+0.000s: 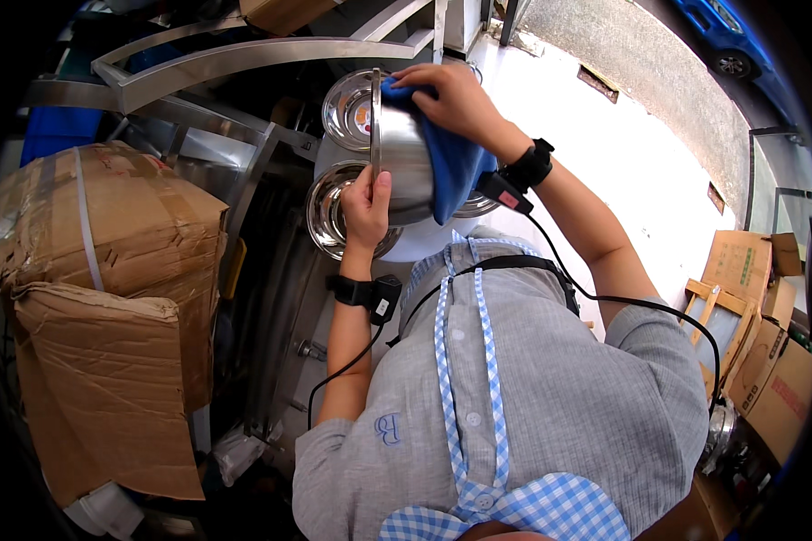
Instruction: The person wipes the interior and exterior surfaces of several stainless steel bowls using a blue cloth. They handle the bowls one at a time, rotating them to clean all sides, and place them back on a white surface after wiping.
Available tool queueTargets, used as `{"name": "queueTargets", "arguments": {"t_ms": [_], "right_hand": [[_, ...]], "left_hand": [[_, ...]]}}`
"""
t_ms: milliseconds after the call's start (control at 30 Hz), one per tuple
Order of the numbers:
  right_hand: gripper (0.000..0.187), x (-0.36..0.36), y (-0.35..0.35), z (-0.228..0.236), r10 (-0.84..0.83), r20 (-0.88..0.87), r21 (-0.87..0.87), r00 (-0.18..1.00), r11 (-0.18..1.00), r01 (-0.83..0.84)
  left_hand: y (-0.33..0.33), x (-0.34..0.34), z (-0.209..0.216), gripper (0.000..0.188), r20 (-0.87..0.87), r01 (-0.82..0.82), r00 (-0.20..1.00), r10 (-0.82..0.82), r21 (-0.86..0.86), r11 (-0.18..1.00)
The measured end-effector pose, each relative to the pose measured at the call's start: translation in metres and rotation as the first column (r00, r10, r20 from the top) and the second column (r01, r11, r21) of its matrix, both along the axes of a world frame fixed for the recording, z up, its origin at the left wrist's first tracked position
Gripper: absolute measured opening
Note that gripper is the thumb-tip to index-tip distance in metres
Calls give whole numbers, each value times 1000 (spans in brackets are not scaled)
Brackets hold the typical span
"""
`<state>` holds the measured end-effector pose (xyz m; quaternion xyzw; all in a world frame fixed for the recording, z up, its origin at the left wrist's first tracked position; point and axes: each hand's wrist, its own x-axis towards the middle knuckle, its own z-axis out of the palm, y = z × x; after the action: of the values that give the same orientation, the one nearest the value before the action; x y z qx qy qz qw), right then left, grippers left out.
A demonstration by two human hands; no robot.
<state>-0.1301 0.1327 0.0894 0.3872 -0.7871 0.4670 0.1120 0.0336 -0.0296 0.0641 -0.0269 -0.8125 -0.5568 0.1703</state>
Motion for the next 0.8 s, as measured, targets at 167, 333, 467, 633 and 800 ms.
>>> {"name": "queueTargets", "arguments": {"t_ms": [167,333,467,633,800], "right_hand": [[22,17,3,4,-9,10,17,1000,1000,9],[25,73,-5,21,13,-101,72,995,997,-6],[25,42,-4,19,5,-96,54,995,999,0],[22,-20,-6,-2,4,-61,41,998,999,-2],[30,-65,-7,-23,224,199,20,954,972,-233]], "left_hand": [[-1,2,-1,28,13,-11,1000,12,-52,999],[4,-6,-3,25,-13,-75,997,76,68,995],[-3,-2,4,26,32,-20,999,18,63,998],[-4,6,15,30,24,40,999,-43,85,996],[-8,14,23,33,31,41,998,-50,236,971]]}}
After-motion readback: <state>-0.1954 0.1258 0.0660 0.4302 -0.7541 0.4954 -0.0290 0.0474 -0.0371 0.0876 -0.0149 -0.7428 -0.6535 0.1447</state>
